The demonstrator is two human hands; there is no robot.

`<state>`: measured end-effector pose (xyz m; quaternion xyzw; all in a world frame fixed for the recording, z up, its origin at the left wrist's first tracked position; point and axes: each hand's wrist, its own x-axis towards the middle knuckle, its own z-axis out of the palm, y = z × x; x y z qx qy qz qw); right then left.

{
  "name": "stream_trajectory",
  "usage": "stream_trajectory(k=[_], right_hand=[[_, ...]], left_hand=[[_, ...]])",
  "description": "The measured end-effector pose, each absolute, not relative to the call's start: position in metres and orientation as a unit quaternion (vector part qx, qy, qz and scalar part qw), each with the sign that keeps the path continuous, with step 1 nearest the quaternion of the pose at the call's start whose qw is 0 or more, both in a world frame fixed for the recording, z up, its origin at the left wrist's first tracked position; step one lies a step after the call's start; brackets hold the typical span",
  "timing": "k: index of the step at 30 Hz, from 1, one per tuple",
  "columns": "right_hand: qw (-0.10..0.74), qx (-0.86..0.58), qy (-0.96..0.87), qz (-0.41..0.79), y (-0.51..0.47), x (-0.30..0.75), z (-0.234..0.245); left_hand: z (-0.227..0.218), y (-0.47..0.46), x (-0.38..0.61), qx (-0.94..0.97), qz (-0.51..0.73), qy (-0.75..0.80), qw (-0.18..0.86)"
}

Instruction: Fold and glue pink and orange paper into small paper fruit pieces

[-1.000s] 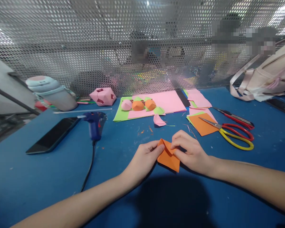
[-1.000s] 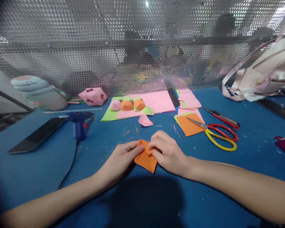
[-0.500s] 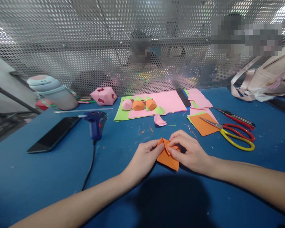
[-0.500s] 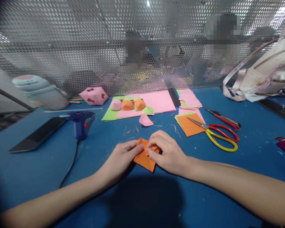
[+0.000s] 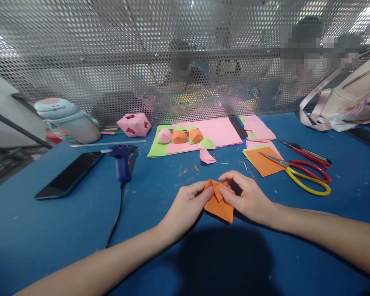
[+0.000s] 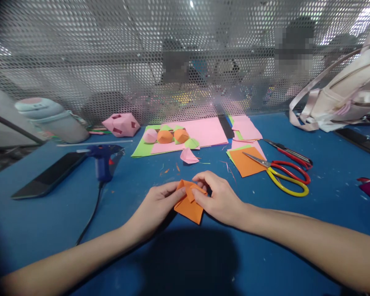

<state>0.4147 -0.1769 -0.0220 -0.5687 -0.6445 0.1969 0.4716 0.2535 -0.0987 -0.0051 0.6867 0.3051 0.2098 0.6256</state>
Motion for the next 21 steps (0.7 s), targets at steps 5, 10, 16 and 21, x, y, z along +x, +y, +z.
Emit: stream_trajectory(k=[5, 10, 16, 21], right_hand=[[0.456, -0.541, -0.679, 0.195, -0.1786, 0.4142, -0.0203], [0.466, -0.539, -0.684, 0.156, -0.1767, 0.414, -0.0207], [0.502, -0.53, -0.675, 0.106, -0.1739, 0.4177, -0.0221], [0.511, -0.5, -0.695, 0.074, -0.1745, 0.4177, -0.0241]], left_hand=[[-0.0063, -0.0983, 0.2526, 0.673, 0.231, 0.318, 0.627], [-0.0048, -0.0995, 0.2529, 0.698, 0.212, 0.335, 0.596], [-0.0046, -0.103, 0.2546, 0.7, 0.208, 0.339, 0.593], [-0.0046, -0.1025, 0.2543, 0.701, 0.204, 0.341, 0.592]])
